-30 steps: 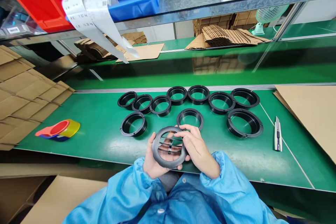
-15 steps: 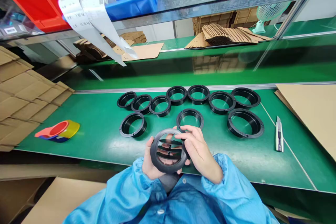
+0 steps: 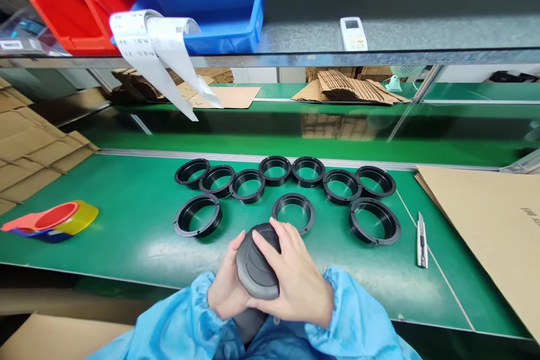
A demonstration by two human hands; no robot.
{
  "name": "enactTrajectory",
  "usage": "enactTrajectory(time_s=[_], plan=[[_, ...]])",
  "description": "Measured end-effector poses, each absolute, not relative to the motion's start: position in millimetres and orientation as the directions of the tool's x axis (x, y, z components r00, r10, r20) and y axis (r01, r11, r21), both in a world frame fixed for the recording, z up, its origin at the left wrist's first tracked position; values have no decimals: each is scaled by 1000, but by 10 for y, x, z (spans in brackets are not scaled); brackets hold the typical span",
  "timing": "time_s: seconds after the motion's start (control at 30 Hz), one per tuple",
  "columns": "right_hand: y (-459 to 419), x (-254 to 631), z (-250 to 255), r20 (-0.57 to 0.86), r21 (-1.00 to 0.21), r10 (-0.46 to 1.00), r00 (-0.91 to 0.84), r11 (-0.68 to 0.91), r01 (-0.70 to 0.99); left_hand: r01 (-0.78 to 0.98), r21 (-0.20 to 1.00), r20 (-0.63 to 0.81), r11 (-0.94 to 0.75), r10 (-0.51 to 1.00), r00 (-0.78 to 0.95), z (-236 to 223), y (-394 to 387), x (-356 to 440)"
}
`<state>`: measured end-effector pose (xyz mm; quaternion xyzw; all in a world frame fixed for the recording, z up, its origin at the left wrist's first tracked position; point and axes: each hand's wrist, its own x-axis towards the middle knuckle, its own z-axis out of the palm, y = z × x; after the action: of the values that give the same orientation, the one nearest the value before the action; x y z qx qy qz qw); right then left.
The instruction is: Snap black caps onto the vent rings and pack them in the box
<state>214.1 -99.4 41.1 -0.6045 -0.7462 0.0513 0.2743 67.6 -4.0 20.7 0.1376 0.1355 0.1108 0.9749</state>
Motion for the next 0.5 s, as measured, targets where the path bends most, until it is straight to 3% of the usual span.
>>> enactTrajectory(time_s=[0.1,0.23,0.5], plan=[[-885,2337,490,341,-419,938,-56,205,885,-106,414,-234,904,219,947,215,-6,683],[-671,2684,475,378,-245,920,103,-8,970,-116,613,-262,782,339,903,203,107,643],[-465,2751,142,318,-3,940,126,-132,991,-100,627,-342,772,388,856,89,220,475]])
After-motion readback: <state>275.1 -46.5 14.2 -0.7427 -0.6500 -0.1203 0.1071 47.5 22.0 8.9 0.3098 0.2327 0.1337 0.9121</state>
